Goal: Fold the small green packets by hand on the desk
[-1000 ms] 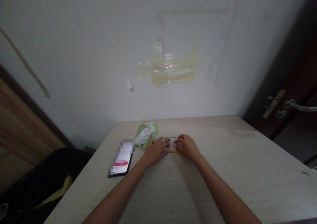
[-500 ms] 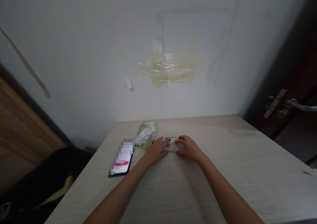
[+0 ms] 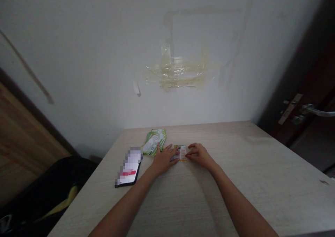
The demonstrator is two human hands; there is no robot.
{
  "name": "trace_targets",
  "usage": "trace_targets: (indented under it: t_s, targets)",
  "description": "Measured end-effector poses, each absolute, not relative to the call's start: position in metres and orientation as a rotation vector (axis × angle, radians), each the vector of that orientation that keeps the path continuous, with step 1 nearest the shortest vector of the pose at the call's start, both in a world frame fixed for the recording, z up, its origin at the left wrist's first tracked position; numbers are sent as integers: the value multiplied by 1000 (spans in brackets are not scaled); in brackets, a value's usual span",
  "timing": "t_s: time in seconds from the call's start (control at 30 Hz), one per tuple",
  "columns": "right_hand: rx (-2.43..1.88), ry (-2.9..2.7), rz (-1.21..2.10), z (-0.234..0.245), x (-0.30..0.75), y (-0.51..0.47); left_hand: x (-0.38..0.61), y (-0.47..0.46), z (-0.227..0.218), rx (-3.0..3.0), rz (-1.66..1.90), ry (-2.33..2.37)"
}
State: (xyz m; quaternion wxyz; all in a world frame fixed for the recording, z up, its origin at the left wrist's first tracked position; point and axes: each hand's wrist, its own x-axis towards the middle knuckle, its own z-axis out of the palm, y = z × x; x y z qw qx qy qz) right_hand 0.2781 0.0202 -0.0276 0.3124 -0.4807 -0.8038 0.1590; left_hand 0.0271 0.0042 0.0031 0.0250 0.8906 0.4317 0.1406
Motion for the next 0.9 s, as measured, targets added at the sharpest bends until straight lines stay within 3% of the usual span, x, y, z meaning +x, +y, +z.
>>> trace_targets:
  t_s: [0.9]
  targets:
    - [-1655, -2089, 42, -15, 252, 21, 28, 4, 5, 2729, 404, 1341]
